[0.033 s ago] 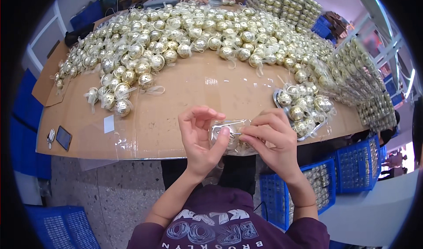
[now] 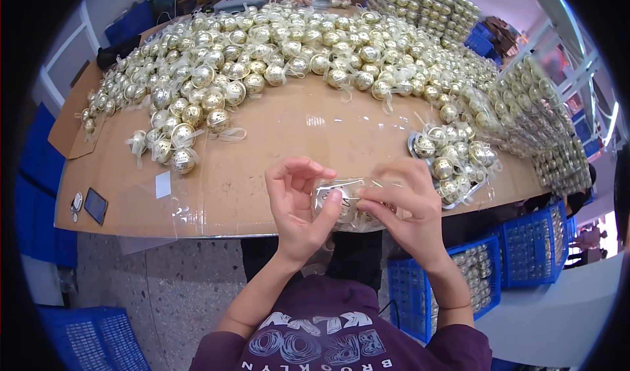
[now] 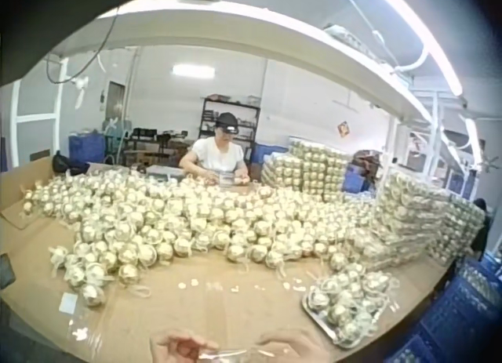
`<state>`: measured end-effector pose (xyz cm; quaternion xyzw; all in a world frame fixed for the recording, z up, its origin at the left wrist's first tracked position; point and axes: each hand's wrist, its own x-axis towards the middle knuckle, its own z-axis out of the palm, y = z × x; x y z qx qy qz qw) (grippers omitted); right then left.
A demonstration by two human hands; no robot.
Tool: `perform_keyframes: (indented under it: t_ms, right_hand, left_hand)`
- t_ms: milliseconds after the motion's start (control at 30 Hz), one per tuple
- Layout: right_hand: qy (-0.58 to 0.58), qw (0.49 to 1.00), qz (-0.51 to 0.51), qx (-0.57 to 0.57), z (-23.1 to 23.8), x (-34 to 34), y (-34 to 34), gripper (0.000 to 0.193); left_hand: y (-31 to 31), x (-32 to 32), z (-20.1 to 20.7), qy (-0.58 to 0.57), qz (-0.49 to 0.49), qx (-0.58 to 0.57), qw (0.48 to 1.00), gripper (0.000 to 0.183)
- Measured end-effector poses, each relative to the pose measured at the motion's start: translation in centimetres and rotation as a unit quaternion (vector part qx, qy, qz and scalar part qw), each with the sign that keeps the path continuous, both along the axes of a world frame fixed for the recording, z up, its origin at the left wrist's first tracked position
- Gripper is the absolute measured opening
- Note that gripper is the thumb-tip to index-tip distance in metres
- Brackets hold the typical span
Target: Packing gold Christmas ornaments into clear plastic bags.
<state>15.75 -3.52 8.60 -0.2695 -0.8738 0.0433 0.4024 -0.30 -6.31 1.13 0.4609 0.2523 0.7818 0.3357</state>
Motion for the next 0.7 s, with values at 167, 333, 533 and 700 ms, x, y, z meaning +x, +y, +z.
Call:
perform_keyframes:
  t_ms: [167,333,533,700]
  right_hand:
    - [0.210,0.905,-0.013,-0.371,-3.0,0.3,0.0,0.029]
    - [0.382,0.730,0.082,-0.561,-3.4,0.3,-0.5,0.010]
    - [0.410,0.718,0.099,-0.555,-3.5,0.0,-0.6,0.009]
    - [0.352,0.859,0.076,-0.363,-4.6,-0.1,-0.2,0.028]
  left_hand:
    - [-0.7,-0.1,0.7,-0.005,-0.036,0.002,0.999,0.052]
    - [-1.4,-1.5,3.7,0.101,-0.077,-0.198,0.972,0.052]
    - [-0.5,-3.1,3.8,0.119,-0.124,-0.226,0.959,0.045]
    - [0.2,-2.6,2.2,0.017,-0.115,-0.203,0.972,0.025]
